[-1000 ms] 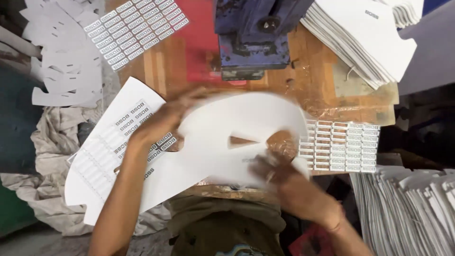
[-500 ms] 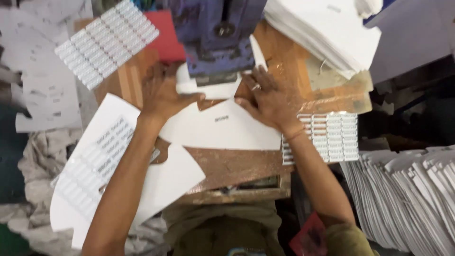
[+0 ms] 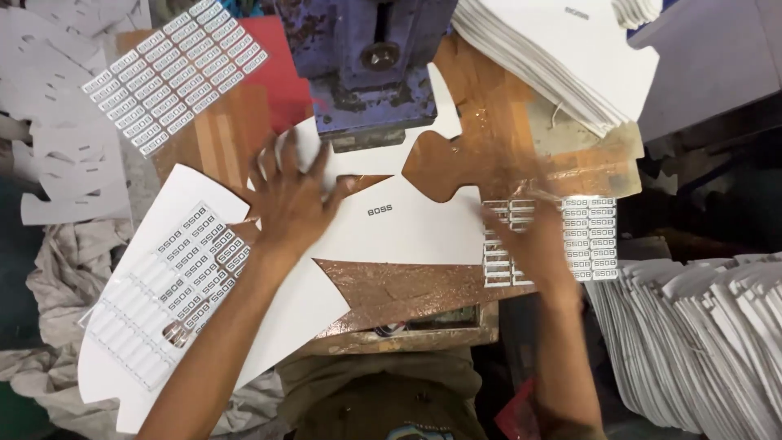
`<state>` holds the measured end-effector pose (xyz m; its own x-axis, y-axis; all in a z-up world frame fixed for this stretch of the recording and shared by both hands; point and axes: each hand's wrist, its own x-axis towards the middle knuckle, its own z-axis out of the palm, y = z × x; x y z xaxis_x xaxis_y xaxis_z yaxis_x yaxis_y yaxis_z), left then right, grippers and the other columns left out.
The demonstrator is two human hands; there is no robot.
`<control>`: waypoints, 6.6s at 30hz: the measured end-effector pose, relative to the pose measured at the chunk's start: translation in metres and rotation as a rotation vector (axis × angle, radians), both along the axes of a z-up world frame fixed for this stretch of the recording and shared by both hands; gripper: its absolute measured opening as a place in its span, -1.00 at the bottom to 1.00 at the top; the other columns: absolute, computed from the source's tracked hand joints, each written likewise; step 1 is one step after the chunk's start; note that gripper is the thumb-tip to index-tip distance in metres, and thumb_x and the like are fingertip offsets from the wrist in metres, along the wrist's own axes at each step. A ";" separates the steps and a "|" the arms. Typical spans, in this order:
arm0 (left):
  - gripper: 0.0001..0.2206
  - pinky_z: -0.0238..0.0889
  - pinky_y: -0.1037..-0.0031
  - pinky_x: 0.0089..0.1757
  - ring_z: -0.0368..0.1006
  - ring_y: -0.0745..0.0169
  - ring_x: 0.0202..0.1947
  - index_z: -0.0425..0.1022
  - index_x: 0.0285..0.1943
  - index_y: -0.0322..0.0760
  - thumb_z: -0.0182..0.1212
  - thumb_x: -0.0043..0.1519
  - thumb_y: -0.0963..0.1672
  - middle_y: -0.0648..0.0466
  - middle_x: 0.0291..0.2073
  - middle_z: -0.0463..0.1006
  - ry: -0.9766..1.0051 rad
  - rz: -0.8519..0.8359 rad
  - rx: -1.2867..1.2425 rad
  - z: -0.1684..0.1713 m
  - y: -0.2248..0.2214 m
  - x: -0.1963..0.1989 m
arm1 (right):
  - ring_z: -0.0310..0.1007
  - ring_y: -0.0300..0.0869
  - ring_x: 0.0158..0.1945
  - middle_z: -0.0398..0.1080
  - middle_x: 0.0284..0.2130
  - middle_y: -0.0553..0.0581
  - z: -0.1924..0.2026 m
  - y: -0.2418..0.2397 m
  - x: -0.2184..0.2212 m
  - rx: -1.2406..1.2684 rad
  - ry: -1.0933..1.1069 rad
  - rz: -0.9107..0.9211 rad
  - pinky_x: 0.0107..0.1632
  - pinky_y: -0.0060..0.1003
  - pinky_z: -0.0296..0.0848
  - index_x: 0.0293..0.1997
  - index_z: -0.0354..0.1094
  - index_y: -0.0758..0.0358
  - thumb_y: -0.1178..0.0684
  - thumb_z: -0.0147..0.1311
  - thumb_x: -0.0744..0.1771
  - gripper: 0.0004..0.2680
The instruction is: Stamping brand labels onto shoe upper components using a production machine.
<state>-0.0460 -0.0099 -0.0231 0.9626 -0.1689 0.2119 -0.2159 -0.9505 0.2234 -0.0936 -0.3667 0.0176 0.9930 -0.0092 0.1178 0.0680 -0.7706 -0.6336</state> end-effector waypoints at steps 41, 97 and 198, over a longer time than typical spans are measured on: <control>-0.39 -0.08 0.05 0.37 0.26 -0.12 0.43 0.45 0.39 -0.17 0.39 0.23 0.13 -0.24 0.02 0.64 -0.147 -0.112 -0.391 -0.021 0.025 -0.028 | 0.56 -0.26 -0.45 0.53 -0.29 0.17 -0.029 0.102 0.076 0.619 0.002 0.173 -0.50 -0.46 0.54 0.37 0.01 0.61 0.32 0.07 0.39 -0.61; -0.57 0.59 0.30 -0.09 0.70 0.16 -0.09 0.58 0.19 -0.05 0.39 0.10 -0.04 0.12 0.08 0.67 0.403 -0.138 -0.630 0.105 0.087 -0.132 | 0.60 0.01 -0.11 0.56 -0.08 0.28 0.073 0.126 -0.069 0.066 -0.147 0.532 -0.08 -0.10 0.60 0.22 0.29 0.43 -0.05 0.34 0.18 -0.46; -0.29 -0.18 -0.39 0.14 -0.09 -0.63 0.36 0.41 0.37 -0.18 0.31 0.20 0.24 -0.54 0.36 0.12 -0.274 0.027 0.069 -0.002 0.008 0.019 | 0.03 0.07 0.49 0.13 0.38 0.31 0.019 0.056 0.028 -0.184 -0.150 0.323 0.48 0.06 0.01 0.47 0.07 0.31 -0.19 0.10 0.36 -0.46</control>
<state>-0.0275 -0.0015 -0.0253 0.8755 -0.1671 0.4534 -0.2340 -0.9676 0.0952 -0.0654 -0.3110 0.0363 0.9129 0.3352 0.2327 0.4067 -0.7943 -0.4513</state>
